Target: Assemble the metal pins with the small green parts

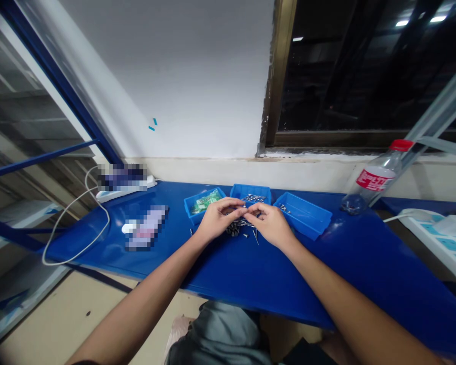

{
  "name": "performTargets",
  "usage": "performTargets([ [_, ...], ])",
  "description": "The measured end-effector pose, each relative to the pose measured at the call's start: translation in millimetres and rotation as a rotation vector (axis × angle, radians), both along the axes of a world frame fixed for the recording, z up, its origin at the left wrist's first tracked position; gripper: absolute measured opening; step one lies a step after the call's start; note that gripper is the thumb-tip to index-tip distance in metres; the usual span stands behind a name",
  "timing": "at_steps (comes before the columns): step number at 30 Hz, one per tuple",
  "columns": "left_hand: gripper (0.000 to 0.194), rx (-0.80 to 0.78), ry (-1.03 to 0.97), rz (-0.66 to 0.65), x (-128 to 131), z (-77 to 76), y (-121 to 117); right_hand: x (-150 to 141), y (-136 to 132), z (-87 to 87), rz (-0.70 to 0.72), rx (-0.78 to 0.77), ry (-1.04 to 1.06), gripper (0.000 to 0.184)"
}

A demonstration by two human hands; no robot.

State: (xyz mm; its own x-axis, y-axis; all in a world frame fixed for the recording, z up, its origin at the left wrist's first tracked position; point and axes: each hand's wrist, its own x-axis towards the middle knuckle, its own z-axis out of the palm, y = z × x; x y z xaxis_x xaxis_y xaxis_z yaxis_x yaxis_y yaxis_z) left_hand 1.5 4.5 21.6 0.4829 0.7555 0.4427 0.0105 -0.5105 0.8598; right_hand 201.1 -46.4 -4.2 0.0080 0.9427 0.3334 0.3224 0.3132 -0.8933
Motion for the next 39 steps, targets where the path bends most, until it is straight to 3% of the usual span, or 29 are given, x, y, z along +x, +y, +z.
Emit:
performTargets([
  [6,0.020,0.017,-0.021,-0.034,0.1,1.8,-0.9,-3.0,-2.9,4.5,-0.043,-0.019,-0.031,0.029],
  [11,0.025,-0.039,-0.068,0.011,0.0,-1.1,2.5,-6.6,-6.2,11.2,-0.022,-0.014,-0.035,0.035],
  [17,0.026,-0.015,-0.072,0.059,-1.9,-1.4,3.8,-3.0,-3.7,7.3,-0.014,0.024,-0.078,0.031],
  [21,0.022,0.034,-0.037,-0.011,-1.7,1.1,0.6,-1.4,-1.9,5.9,0.046,0.044,-0.027,0.031],
  [29,0.019,0.072,-0.052,-0.070,-2.3,0.9,1.5,-4.5,-6.4,18.0,0.150,-0.069,0.134,0.037],
  [39,0.027,0.138,0.017,-0.093,-1.5,4.1,-1.9,1.3,-0.5,11.3,0.063,-0.095,0.241,0.040],
])
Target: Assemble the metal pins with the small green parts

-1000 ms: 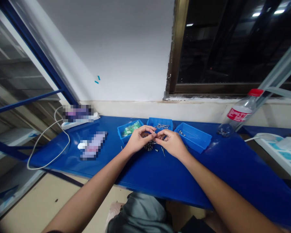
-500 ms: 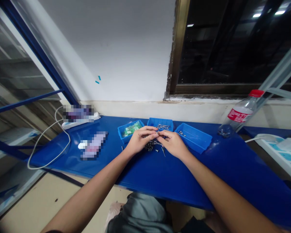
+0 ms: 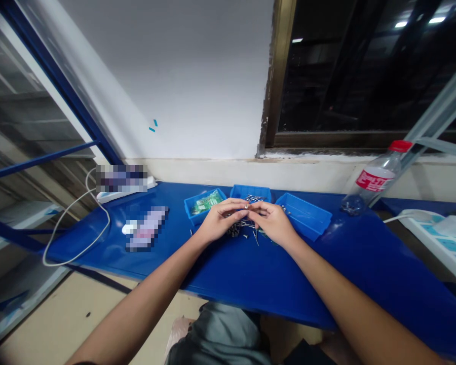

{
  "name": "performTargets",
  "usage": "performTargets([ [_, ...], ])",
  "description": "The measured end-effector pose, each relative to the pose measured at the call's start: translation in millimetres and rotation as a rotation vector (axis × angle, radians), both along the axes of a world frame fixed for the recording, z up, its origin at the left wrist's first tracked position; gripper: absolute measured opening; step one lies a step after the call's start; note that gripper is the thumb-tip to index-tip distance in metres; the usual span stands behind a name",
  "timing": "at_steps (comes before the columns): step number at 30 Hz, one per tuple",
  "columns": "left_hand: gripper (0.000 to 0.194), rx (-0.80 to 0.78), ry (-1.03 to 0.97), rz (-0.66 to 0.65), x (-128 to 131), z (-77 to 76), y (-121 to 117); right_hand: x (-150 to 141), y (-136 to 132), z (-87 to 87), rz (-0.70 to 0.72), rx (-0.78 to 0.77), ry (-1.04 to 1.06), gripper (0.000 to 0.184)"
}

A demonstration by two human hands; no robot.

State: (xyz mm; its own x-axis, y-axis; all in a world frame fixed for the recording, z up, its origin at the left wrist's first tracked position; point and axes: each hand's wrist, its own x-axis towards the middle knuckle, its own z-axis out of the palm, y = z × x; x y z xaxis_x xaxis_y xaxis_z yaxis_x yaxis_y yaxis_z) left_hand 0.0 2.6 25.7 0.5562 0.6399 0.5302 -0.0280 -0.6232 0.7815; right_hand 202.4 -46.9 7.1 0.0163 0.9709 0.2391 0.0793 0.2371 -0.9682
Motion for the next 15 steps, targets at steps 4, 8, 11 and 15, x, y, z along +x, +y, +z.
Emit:
performTargets([
  [4,0.032,0.128,0.171,0.139,-2.0,-1.1,-0.9,2.1,3.9,-1.6,-0.058,-0.017,0.035,0.041],
  [8,0.030,0.308,0.400,0.114,-3.2,-5.9,-0.8,3.3,6.4,-2.1,-0.122,-0.052,0.073,0.044],
  [11,0.034,0.398,0.519,0.052,-2.9,-10.5,-0.3,4.6,7.0,-3.0,-0.131,-0.141,0.093,0.049],
  [15,0.031,0.437,0.568,0.009,-2.7,-14.8,3.1,5.0,6.0,-2.1,-0.109,-0.186,0.075,0.054],
])
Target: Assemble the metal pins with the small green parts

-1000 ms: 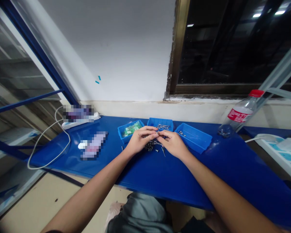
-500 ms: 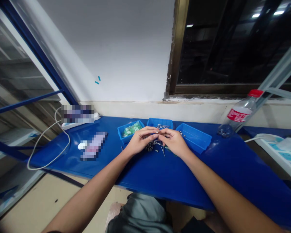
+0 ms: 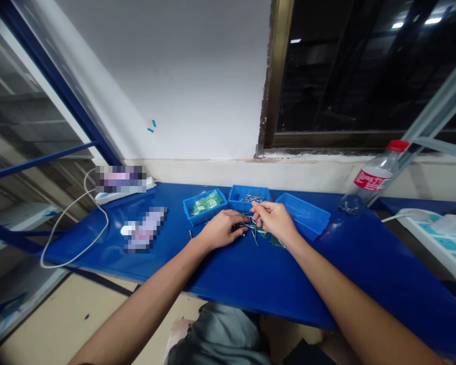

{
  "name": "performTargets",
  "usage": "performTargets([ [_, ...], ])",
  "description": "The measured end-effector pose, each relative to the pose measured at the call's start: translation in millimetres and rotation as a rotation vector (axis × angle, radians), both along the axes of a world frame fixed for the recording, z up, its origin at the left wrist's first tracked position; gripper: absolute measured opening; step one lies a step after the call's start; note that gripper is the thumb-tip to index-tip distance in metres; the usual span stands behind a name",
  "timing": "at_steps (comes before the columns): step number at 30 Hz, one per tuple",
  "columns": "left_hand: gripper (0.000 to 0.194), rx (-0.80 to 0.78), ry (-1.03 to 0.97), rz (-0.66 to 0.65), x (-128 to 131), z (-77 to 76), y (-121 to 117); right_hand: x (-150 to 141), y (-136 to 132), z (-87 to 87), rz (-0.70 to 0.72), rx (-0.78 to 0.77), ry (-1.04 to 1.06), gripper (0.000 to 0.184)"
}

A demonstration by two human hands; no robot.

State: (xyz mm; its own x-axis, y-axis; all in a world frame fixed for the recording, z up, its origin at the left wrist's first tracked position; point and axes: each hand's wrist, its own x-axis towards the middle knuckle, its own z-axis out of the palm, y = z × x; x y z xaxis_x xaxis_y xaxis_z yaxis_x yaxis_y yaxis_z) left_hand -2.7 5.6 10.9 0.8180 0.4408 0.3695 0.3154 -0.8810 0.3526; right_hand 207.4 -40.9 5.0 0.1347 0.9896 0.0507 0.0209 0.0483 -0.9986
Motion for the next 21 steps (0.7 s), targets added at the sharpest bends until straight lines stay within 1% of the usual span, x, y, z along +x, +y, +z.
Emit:
performTargets([
  [7,0.023,0.005,-0.011,0.043,0.3,-2.4,4.3,-1.7,-2.4,2.1,0.032,0.077,-0.110,0.056],
  [10,0.021,-0.021,-0.072,0.065,1.2,-2.2,3.2,-1.4,-3.0,3.0,0.030,0.099,-0.144,0.054],
  [14,0.021,-0.083,-0.198,0.142,1.2,-1.0,2.9,-0.3,-4.5,4.6,0.013,0.135,-0.201,0.051],
  [16,0.024,-0.103,-0.224,0.175,0.2,-0.2,3.1,0.2,-5.0,4.2,0.002,0.150,-0.247,0.050],
  [18,0.025,-0.099,-0.203,0.196,-1.2,0.5,3.1,0.6,-5.2,3.0,-0.003,0.170,-0.301,0.048],
  [21,0.029,-0.069,-0.102,0.199,-2.8,0.4,2.8,0.7,-5.7,1.8,0.003,0.193,-0.368,0.045],
])
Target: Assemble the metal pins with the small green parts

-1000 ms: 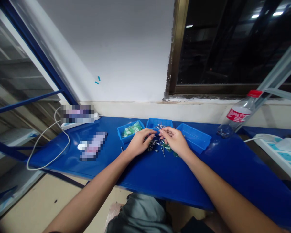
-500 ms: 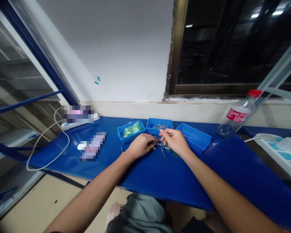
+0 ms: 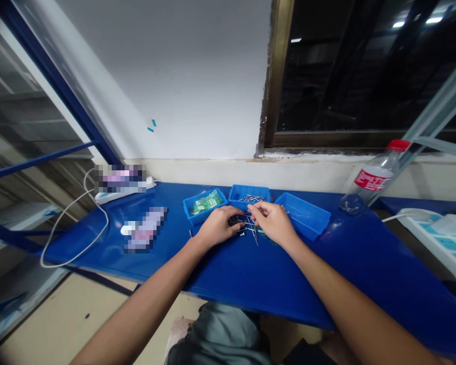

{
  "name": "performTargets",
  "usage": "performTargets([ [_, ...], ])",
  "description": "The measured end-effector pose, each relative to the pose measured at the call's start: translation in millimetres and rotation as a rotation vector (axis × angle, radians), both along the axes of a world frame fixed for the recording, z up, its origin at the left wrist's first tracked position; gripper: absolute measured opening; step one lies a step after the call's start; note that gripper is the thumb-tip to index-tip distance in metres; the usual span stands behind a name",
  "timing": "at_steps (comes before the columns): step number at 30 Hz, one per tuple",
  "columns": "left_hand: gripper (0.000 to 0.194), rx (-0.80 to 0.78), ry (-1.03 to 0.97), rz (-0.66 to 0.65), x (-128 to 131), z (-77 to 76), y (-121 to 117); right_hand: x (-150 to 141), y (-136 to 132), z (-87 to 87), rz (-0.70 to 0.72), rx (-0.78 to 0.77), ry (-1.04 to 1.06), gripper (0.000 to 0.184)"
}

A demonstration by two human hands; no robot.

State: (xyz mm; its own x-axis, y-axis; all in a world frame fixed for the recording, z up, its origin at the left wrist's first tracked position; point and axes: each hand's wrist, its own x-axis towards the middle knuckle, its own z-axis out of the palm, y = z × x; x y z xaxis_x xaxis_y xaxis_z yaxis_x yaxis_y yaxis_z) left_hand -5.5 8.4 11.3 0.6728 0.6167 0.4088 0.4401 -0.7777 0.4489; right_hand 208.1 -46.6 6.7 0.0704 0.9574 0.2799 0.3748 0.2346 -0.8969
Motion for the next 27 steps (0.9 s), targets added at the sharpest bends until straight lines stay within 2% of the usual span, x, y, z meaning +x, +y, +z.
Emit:
performTargets([
  [3,0.026,-0.006,0.065,-0.011,-0.2,-1.9,0.7,-0.7,-0.9,0.4,0.010,0.001,-0.025,0.044],
  [6,0.028,-0.013,0.052,-0.011,0.2,-3.7,2.6,-1.6,-1.7,0.7,0.020,-0.002,-0.030,0.044],
  [10,0.021,-0.022,0.018,-0.022,0.3,-2.7,3.6,-1.4,-1.6,-0.9,0.024,0.009,-0.041,0.043],
  [14,0.020,-0.062,-0.101,-0.004,0.5,1.3,1.1,-0.5,-1.7,0.3,-0.032,0.119,-0.153,0.035],
  [17,0.031,-0.129,-0.209,-0.049,1.5,2.8,-0.7,-0.4,-1.9,3.8,-0.041,0.230,-0.246,0.025],
  [21,0.048,-0.193,-0.315,-0.044,3.2,2.0,-1.1,-0.8,-1.9,6.1,0.004,0.269,-0.291,0.018],
  [27,0.035,-0.281,-0.434,-0.011,4.6,3.7,-2.5,-2.9,-1.7,4.0,-0.016,0.246,-0.272,0.017],
])
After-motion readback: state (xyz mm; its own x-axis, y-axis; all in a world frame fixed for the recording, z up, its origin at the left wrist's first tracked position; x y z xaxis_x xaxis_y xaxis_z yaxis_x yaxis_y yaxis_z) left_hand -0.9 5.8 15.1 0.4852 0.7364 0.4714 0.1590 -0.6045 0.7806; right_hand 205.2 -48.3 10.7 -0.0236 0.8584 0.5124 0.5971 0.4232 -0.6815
